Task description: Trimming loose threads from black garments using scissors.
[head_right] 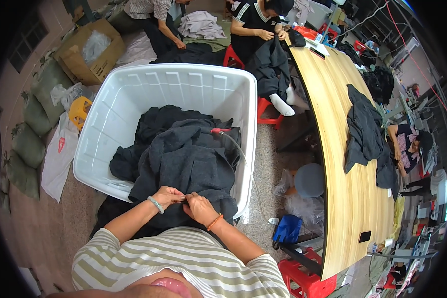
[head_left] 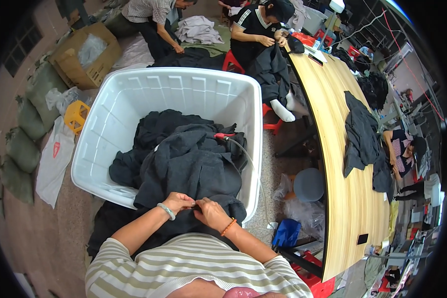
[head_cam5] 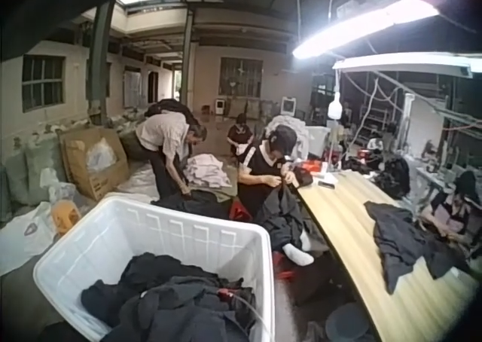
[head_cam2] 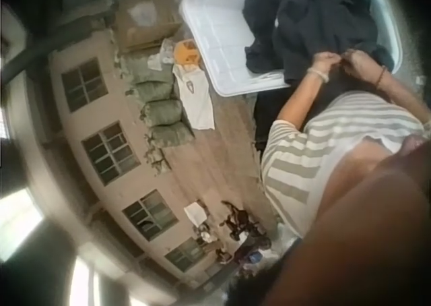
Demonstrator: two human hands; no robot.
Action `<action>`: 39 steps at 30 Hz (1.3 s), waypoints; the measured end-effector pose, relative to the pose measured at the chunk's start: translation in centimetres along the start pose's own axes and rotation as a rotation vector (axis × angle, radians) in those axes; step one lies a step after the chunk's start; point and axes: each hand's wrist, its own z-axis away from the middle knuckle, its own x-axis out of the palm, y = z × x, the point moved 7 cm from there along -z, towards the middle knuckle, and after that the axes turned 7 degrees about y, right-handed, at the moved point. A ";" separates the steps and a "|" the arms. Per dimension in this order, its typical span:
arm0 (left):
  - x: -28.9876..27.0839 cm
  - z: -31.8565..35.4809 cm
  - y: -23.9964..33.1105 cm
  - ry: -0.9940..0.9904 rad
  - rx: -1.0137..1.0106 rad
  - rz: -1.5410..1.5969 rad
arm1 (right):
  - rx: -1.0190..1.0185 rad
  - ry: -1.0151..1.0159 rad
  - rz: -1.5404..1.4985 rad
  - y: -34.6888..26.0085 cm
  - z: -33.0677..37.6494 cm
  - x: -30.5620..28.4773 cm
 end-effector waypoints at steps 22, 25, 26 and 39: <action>3.0 6.2 4.8 -0.027 0.767 -0.827 | -0.042 -0.042 -0.158 1.6 1.5 1.6; 3.0 6.7 4.5 -0.054 0.843 -0.811 | -0.079 -0.006 -0.178 0.8 1.7 1.3; 3.1 6.8 4.7 -0.057 0.854 -0.815 | -0.075 0.017 -0.131 0.0 1.5 0.4; 7.2 8.4 8.3 0.204 1.196 -1.193 | 0.136 0.066 0.054 4.4 5.7 -0.7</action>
